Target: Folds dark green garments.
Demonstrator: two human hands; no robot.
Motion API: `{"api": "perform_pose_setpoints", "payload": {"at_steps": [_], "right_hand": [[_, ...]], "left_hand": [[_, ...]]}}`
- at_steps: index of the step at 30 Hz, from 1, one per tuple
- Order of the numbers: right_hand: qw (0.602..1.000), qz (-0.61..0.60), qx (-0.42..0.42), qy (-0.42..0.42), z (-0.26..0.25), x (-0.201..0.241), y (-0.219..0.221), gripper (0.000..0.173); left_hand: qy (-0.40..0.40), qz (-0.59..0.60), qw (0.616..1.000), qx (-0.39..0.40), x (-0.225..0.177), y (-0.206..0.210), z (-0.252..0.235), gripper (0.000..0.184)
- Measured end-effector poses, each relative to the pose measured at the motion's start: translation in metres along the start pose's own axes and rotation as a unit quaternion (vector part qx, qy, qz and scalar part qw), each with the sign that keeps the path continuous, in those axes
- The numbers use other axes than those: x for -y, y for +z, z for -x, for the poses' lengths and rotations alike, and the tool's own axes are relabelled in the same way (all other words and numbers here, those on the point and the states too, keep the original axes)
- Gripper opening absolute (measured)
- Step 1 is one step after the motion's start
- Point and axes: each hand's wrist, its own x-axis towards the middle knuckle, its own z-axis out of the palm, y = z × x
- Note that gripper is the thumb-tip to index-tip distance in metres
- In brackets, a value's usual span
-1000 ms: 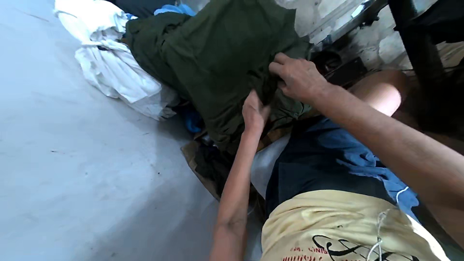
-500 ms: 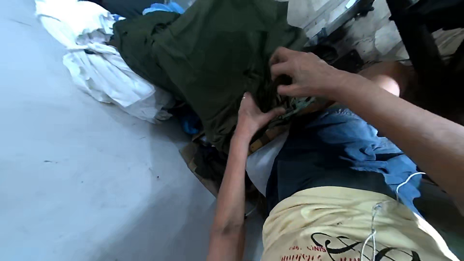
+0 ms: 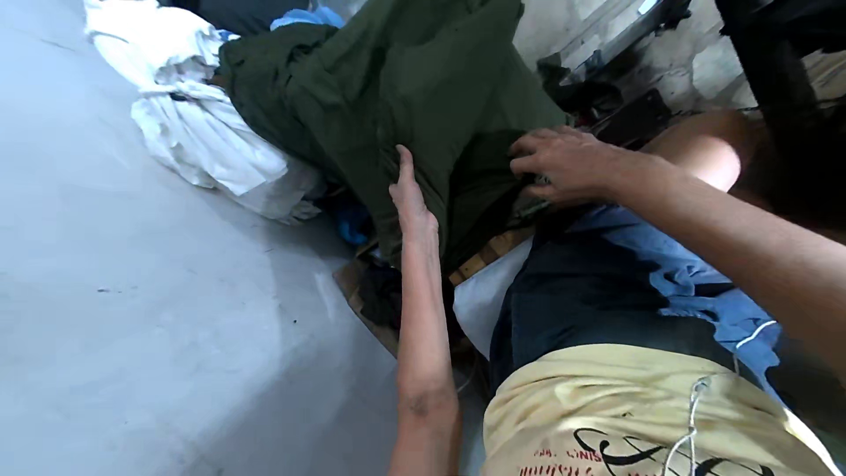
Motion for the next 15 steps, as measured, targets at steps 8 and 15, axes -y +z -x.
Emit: {"api": "perform_pose_setpoints", "payload": {"at_steps": [8, 15], "right_hand": [[0.996, 0.034, -0.066, 0.047, -0.042, 0.041, -0.025, 0.029], [0.993, 0.044, -0.109, -0.027, 0.012, -0.013, 0.050, 0.036]], "left_hand": [[0.242, -0.388, 0.878, 0.140, 0.019, 0.013, 0.048, 0.065], [-0.062, -0.098, 0.993, 0.027, -0.011, 0.007, -0.008, 0.080]]}}
